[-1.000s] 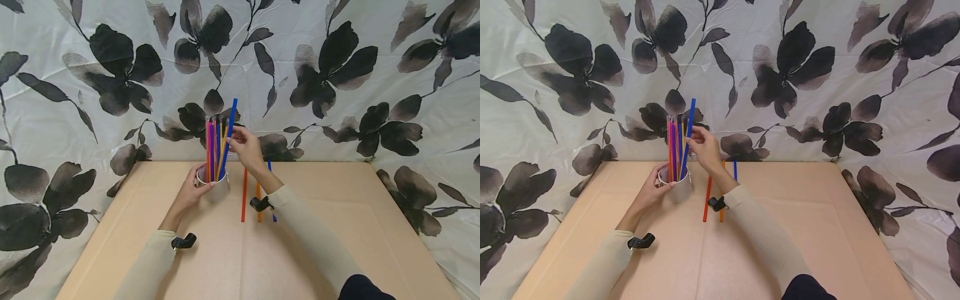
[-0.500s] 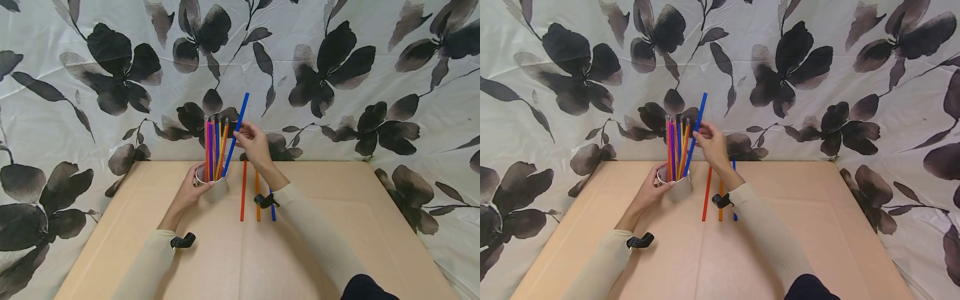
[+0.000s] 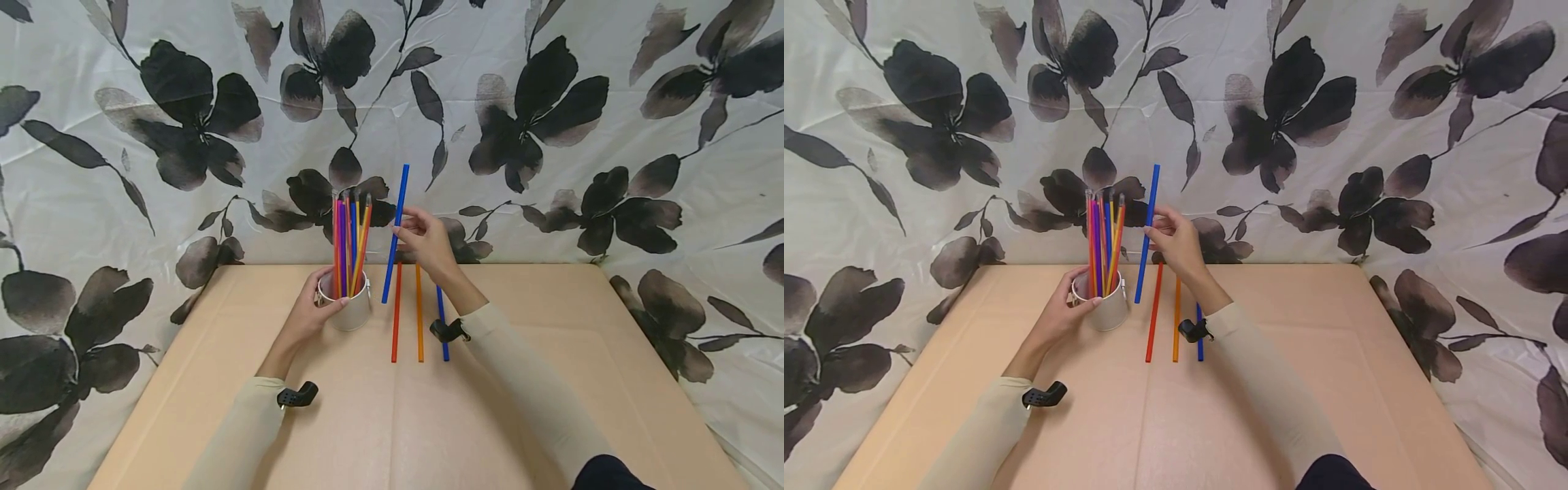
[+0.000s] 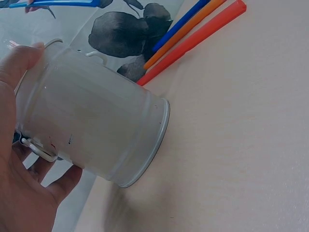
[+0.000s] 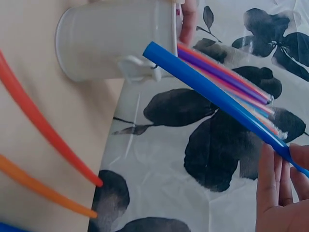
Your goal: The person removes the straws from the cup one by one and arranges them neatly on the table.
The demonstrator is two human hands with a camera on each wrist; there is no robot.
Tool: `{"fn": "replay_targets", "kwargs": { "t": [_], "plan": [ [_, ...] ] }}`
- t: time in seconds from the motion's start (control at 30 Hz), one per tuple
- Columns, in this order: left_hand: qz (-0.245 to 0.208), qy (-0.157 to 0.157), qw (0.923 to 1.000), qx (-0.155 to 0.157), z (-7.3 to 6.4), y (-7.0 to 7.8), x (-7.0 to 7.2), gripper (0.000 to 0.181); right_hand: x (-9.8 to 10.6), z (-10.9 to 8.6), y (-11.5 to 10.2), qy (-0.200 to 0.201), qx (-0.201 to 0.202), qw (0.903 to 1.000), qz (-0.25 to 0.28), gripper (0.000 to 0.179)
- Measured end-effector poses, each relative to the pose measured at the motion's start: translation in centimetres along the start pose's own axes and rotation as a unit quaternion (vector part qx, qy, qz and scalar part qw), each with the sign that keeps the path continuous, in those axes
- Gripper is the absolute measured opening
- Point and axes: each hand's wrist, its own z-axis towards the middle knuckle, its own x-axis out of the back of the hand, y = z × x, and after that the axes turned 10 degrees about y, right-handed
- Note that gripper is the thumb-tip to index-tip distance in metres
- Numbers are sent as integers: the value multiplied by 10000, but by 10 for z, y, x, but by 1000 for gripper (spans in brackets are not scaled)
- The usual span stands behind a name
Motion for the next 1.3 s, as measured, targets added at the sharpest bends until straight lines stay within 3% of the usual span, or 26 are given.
{"fn": "replay_targets", "kwargs": {
  "t": [0.77,1.0,1.3],
  "plan": [
    [-20,-22,10000,-21,6,-5,3,81,51,2,28,-68,-695,9974,-168,55],
    [-48,-49,10000,-1,9,-5,3,81,67,0,36,-78,-815,9951,-547,55],
    [-106,-81,9999,-28,11,-5,3,80,87,-6,48,-155,-976,9928,-670,55]
  ]
}}
